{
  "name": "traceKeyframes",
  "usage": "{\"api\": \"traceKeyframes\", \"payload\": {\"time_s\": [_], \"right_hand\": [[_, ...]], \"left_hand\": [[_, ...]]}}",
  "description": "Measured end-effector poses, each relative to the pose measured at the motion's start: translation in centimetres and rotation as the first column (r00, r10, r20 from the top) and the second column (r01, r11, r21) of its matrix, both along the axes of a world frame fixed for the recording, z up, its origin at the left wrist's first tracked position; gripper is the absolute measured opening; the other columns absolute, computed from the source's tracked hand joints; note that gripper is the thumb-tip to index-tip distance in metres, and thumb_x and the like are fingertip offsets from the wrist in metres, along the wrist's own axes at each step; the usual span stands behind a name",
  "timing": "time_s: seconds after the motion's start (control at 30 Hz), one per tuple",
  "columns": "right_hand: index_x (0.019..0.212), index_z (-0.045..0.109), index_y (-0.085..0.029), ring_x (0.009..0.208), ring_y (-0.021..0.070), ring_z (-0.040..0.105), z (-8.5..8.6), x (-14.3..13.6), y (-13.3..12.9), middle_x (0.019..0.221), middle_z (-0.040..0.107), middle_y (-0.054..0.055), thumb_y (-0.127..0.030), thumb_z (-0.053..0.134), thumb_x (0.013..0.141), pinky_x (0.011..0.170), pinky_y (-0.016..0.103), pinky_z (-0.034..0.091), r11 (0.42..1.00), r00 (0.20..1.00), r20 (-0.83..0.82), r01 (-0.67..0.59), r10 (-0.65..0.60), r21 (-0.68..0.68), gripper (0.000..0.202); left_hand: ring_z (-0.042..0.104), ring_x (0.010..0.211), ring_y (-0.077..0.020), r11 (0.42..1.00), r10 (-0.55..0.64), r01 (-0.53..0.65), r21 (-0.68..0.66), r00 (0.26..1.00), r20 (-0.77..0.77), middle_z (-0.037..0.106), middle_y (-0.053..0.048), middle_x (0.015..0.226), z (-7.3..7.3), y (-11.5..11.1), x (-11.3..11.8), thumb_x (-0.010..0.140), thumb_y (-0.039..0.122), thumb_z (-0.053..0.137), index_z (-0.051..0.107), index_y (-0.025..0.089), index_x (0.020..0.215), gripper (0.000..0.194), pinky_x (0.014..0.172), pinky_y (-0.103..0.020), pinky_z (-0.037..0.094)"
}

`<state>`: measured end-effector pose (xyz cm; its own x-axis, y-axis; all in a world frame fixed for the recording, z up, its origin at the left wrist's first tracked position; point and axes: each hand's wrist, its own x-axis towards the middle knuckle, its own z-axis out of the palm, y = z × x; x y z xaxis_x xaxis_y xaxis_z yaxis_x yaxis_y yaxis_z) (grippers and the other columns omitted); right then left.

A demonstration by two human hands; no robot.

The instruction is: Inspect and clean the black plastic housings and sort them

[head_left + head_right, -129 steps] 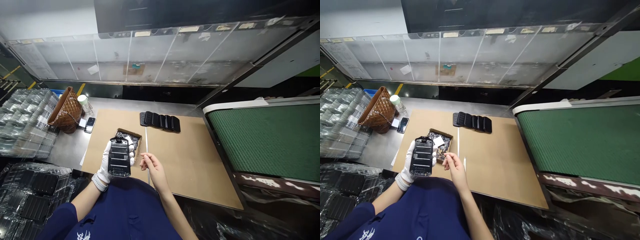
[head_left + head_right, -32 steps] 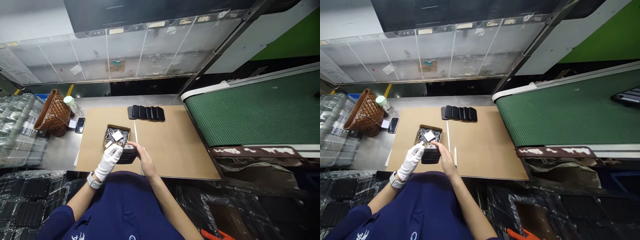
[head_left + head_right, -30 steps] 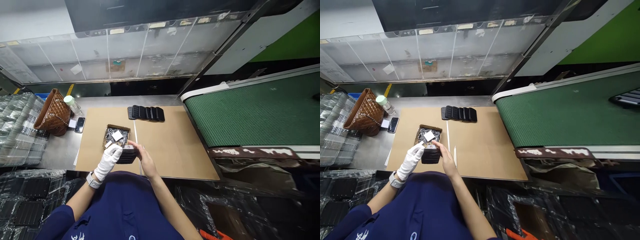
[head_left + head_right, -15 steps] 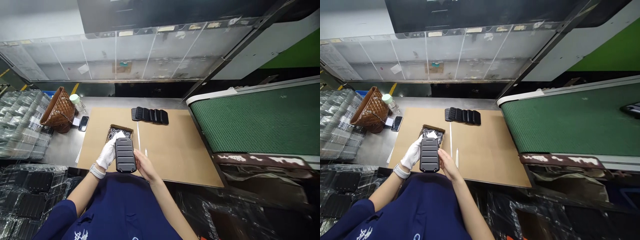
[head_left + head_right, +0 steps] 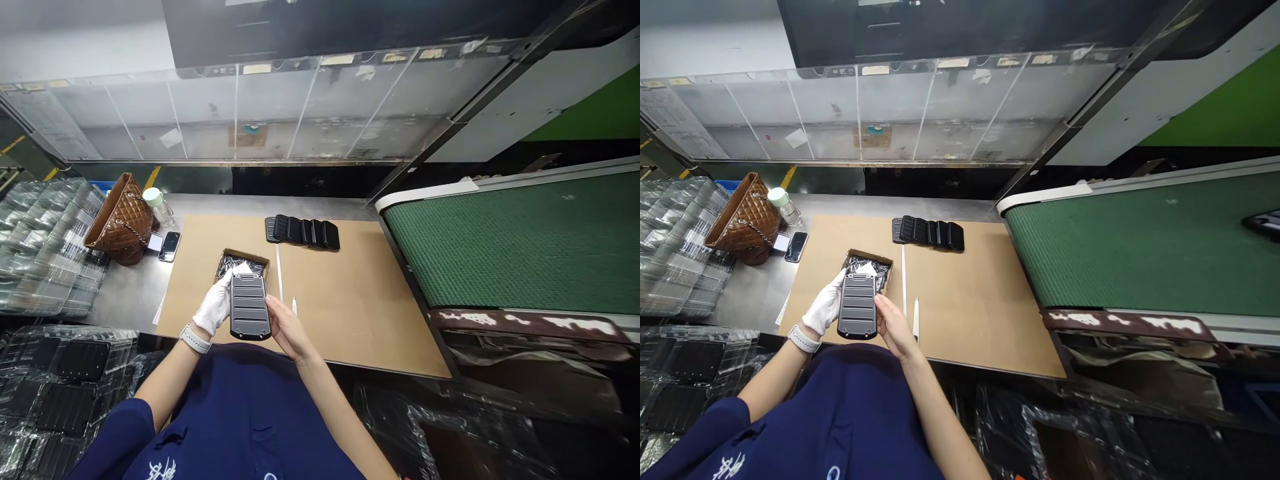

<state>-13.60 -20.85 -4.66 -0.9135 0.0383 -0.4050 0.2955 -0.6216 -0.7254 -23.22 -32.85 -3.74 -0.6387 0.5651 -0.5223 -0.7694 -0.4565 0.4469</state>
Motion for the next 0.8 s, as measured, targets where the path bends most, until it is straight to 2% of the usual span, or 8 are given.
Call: {"api": "traceKeyframes", "payload": {"time_s": [0.17,0.33,0.5,0.63,0.7,0.8], "right_hand": [[0.089,0.067,-0.023,0.098,0.0244,0.066,0.0,-0.1,0.0,0.092,0.074,0.003,-0.053,0.074,0.067,0.081,0.037,0.055,1.0,1.0,0.013,0.012,-0.012,-0.015,0.038],[0.09,0.068,-0.023,0.099,0.0244,0.066,-0.1,-0.3,0.0,0.091,0.074,0.003,-0.055,0.073,0.068,0.082,0.037,0.055,1.0,1.0,0.003,0.011,-0.011,0.027,0.039],[0.093,0.067,-0.023,0.094,0.0238,0.067,-0.3,-0.5,0.0,0.091,0.074,0.003,-0.059,0.07,0.069,0.075,0.035,0.054,0.998,1.0,-0.003,0.006,-0.006,0.065,0.044],[0.098,0.066,-0.024,0.087,0.0213,0.066,-0.4,-1.4,0.8,0.093,0.073,0.002,-0.059,0.069,0.07,0.067,0.032,0.053,0.99,0.998,-0.004,0.056,-0.056,0.129,0.045],[0.099,0.066,-0.025,0.085,0.0203,0.065,-0.4,-2.4,1.5,0.094,0.072,0.002,-0.059,0.07,0.069,0.065,0.03,0.052,0.983,0.996,-0.016,0.091,-0.09,0.157,0.045],[0.098,0.066,-0.026,0.086,0.0201,0.064,-0.4,-4.2,2.7,0.095,0.072,0.001,-0.059,0.073,0.064,0.063,0.03,0.051,0.975,0.99,-0.034,0.142,-0.138,0.172,0.048]], "left_hand": [[0.067,0.098,-0.02,1.0,-0.007,0.007,-0.008,1.0,0.002,0.074,-0.008,0.091,0.2,0.0,-0.1,0.093,0.038,0.049,0.068,0.012,0.105,0.034,0.102,-0.036,0.046],[0.066,0.101,-0.0219,1.0,-0.024,0.024,-0.003,0.999,-0.026,0.074,-0.008,0.097,0.5,0.1,-0.3,0.089,0.039,0.054,0.068,0.013,0.104,0.033,0.102,-0.038,0.045],[0.066,0.101,-0.0216,0.999,-0.039,0.04,0.007,0.996,-0.082,0.074,-0.007,0.096,0.4,0.1,-0.5,0.088,0.038,0.057,0.068,0.012,0.106,0.033,0.103,-0.038,0.045],[0.065,0.104,-0.0209,1.0,-0.01,0.008,-0.016,0.992,-0.127,0.073,-0.007,0.1,-0.2,0.1,-0.6,0.089,0.032,0.056,0.068,0.013,0.108,0.029,0.104,-0.035,0.044],[0.066,0.101,-0.0201,0.999,-0.019,0.014,-0.04,0.991,-0.13,0.073,-0.007,0.1,-0.5,0.1,-0.8,0.089,0.031,0.055,0.068,0.013,0.107,0.028,0.099,-0.034,0.047],[0.068,0.087,-0.0159,0.997,-0.056,0.048,-0.063,0.99,-0.131,0.073,-0.006,0.097,-1.0,0.1,-1.0,0.088,0.029,0.057,0.068,0.016,0.106,0.025,0.081,-0.027,0.054]]}}
